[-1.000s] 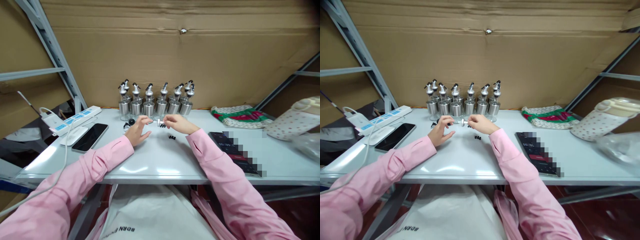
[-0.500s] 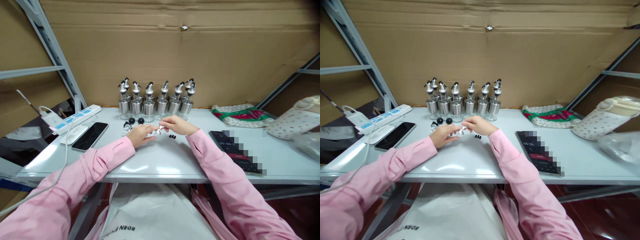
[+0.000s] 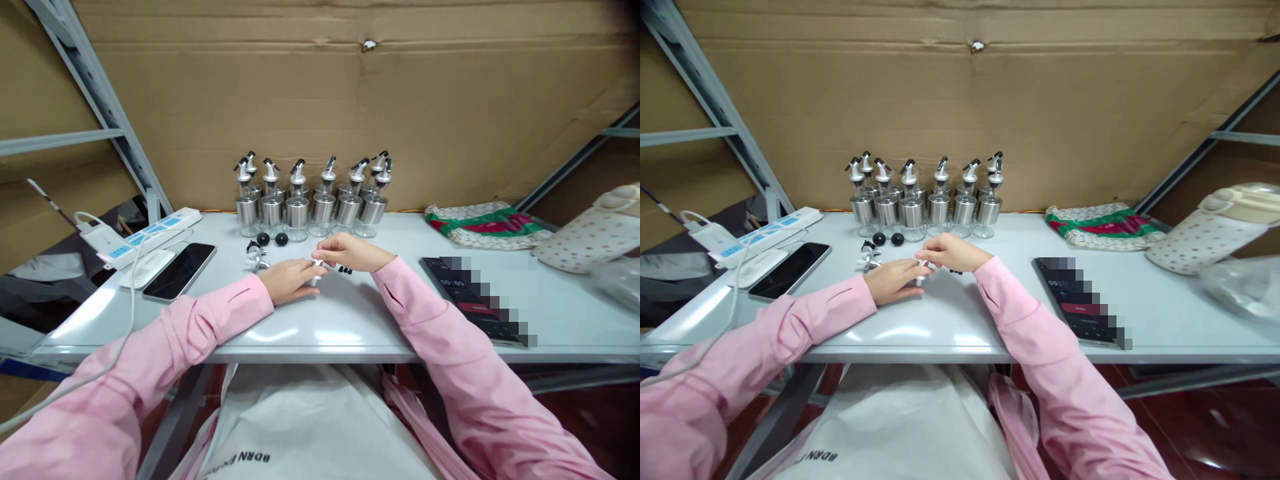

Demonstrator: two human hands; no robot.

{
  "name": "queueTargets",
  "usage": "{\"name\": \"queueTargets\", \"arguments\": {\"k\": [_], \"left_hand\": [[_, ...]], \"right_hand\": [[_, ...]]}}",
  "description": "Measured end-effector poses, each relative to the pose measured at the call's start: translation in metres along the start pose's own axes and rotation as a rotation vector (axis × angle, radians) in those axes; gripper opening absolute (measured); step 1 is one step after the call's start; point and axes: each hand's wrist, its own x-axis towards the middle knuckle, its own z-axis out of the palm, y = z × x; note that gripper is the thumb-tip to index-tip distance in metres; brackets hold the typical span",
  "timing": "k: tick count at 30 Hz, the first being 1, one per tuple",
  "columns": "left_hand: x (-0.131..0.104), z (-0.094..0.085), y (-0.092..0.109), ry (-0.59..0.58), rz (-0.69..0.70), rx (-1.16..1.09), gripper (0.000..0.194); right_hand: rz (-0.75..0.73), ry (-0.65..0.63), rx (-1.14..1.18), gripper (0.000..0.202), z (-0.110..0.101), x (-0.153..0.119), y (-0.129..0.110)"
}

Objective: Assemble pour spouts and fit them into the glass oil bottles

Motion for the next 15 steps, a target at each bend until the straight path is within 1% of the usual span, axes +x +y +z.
{"name": "queueTargets", "arguments": {"k": [2, 4, 6, 7, 10, 12, 15], "left_hand": [[0.001, 0.003, 0.000, -0.021, -0.010, 0.030, 0.030], [0.001, 0.004, -0.001, -0.029, -0.028, 0.029, 0.030], [0.001, 0.003, -0.002, -0.015, -0.039, 0.004, 0.032], [0.001, 0.002, -0.002, -0.009, -0.040, -0.010, 0.034], [0.000, -0.002, -0.001, -0.014, -0.052, -0.035, 0.035], [0.000, -0.004, 0.000, -0.029, -0.093, -0.045, 0.034], [0.001, -0.008, 0.003, -0.055, -0.175, -0.068, 0.034]], "right_hand": [[0.010, -0.007, -0.012, 0.046, -0.002, -0.001, 0.001], [0.025, 0.038, -0.037, 0.044, -0.007, -0.002, 0.004], [0.053, 0.105, -0.099, 0.037, -0.013, -0.004, 0.009], [0.076, 0.119, -0.142, 0.031, -0.016, -0.006, 0.012], [0.163, 0.055, -0.256, 0.017, -0.024, -0.010, 0.021], [0.206, 0.002, -0.298, 0.016, -0.026, -0.011, 0.025], [0.233, -0.036, -0.338, 0.016, -0.026, -0.012, 0.029]]}}
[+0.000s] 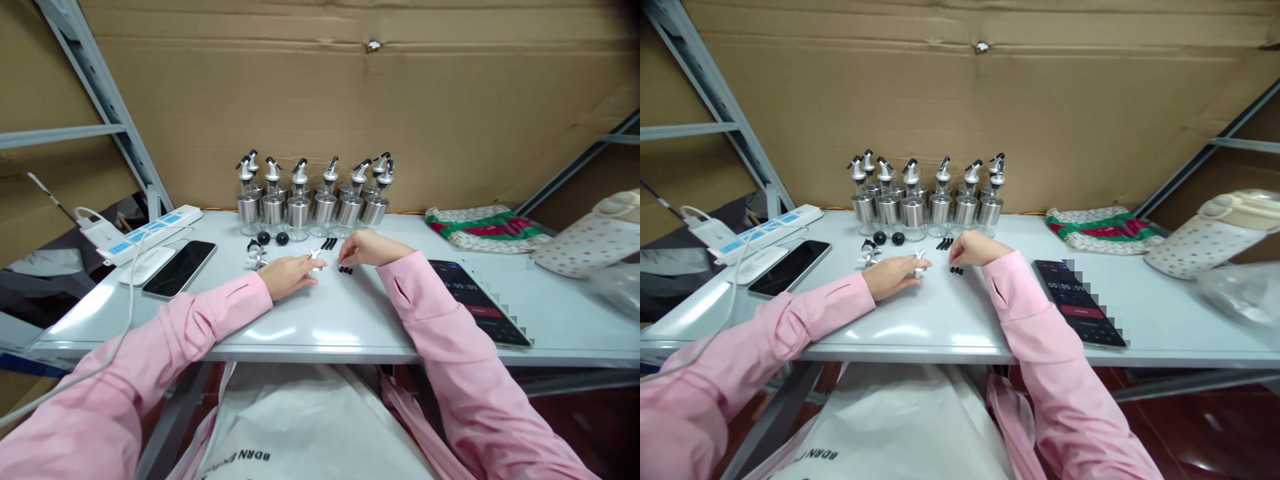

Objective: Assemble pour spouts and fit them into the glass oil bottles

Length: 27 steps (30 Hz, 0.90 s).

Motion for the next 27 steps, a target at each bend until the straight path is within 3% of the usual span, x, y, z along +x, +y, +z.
{"name": "queueTargets", "arguments": {"k": [11, 17, 27], "left_hand": [[0.000, -0.002, 0.001, -0.020, -0.027, 0.016, 0.033], [0.000, -0.002, 0.001, -0.013, -0.013, 0.019, 0.033], [0.000, -0.002, 0.000, -0.009, -0.006, 0.006, 0.032]], "right_hand": [[-0.027, 0.045, 0.024, 0.010, 0.009, 0.008, 0.001], [-0.016, 0.004, 0.085, 0.016, 0.010, 0.011, 0.004], [-0.138, 0.011, 0.076, 0.018, 0.018, 0.016, -0.001]]}}
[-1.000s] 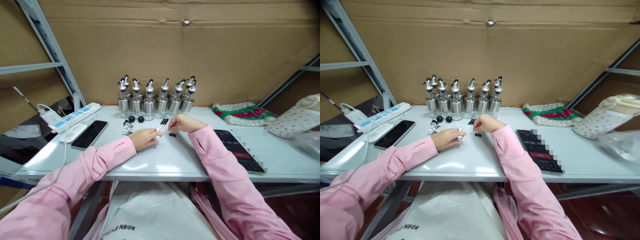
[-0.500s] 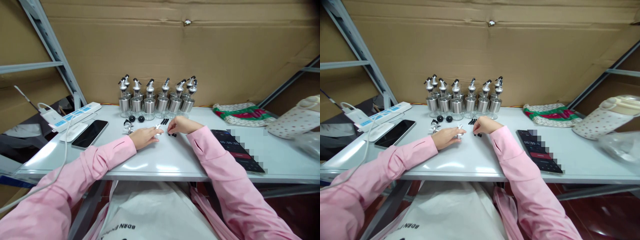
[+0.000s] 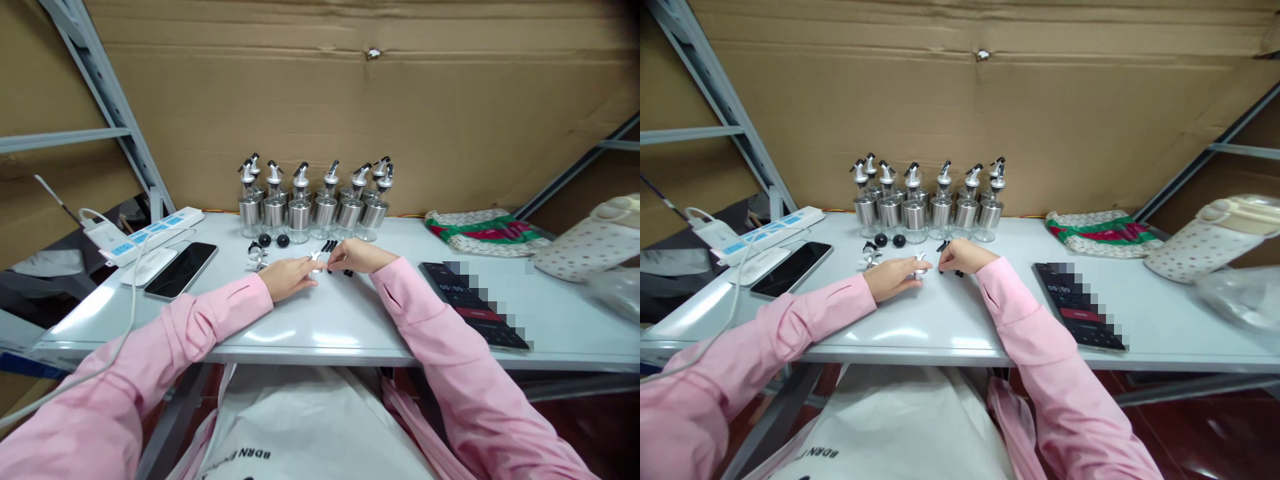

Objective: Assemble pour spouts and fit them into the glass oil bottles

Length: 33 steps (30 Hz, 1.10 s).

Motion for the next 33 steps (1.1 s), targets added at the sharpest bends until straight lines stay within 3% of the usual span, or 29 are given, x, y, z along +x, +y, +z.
{"name": "queueTargets", "arguments": {"k": [5, 13, 17, 33], "left_hand": [[-0.001, 0.001, 0.000, 0.018, 0.010, -0.015, 0.031], [-0.002, 0.002, -0.001, 0.028, 0.019, -0.025, 0.032], [-0.001, 0.001, -0.001, 0.022, 0.021, -0.026, 0.031], [-0.001, 0.004, -0.002, 0.044, 0.047, -0.016, 0.031]], "right_hand": [[0.001, 0.067, 0.027, 0.017, -0.003, -0.003, -0.008], [-0.036, 0.123, 0.564, 0.022, -0.007, -0.008, -0.015], [-0.041, 0.188, 0.695, 0.024, -0.008, -0.008, -0.020], [-0.038, 0.233, 0.736, 0.028, -0.011, -0.008, -0.022]]}}
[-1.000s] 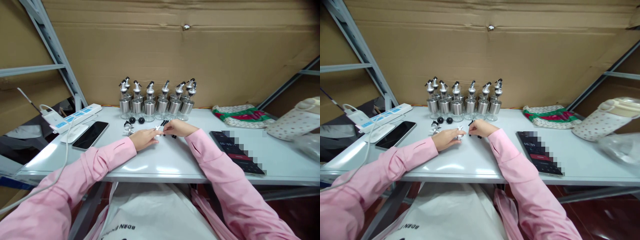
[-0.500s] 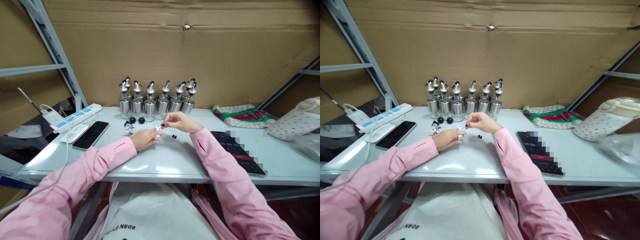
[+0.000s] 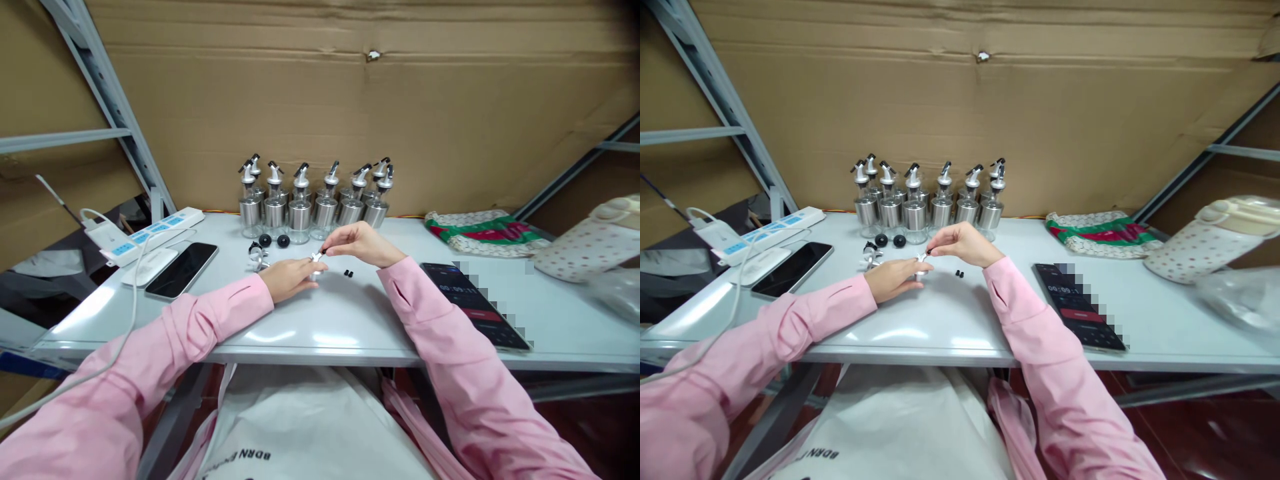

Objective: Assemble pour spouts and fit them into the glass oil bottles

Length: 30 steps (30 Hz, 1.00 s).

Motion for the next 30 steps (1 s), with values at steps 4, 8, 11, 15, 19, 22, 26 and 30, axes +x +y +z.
{"name": "queueTargets", "arguments": {"k": [4, 8, 11, 15, 19, 22, 26, 30], "left_hand": [[0.0004, 0.0003, 0.0003, 0.004, 0.011, 0.013, 0.032], [0.0002, -0.0006, 0.0014, -0.008, 0.003, 0.039, 0.032], [-0.0001, -0.0007, 0.0015, -0.007, 0.004, 0.044, 0.032], [0.0002, 0.0009, 0.0005, 0.004, 0.015, 0.044, 0.032], [0.0012, 0.0021, 0.0002, 0.009, 0.018, 0.064, 0.032], [0.0018, 0.0019, 0.0008, 0.013, 0.029, 0.081, 0.032], [0.0020, 0.0005, 0.0021, 0.014, 0.019, 0.105, 0.032], [0.0011, 0.0004, 0.0018, 0.026, 0.036, 0.111, 0.034]], "right_hand": [[0.013, 0.024, 0.034, 0.027, 0.0019, -0.0003, -0.0006], [0.006, 0.001, 0.024, 0.026, 0.0021, -0.0006, 0.0001], [-0.011, -0.012, -0.003, 0.024, 0.0020, -0.0008, 0.0004], [-0.019, -0.016, -0.027, 0.025, 0.0026, -0.0014, -0.0002], [-0.008, -0.027, -0.044, 0.026, 0.0031, -0.0017, -0.0003], [-0.012, -0.047, -0.033, 0.025, 0.0020, -0.0016, 0.0000], [-0.045, -0.080, 0.040, 0.021, 0.0001, -0.0018, -0.0004], [-0.011, -0.149, 0.180, 0.019, 0.0032, -0.0016, 0.0008]]}}
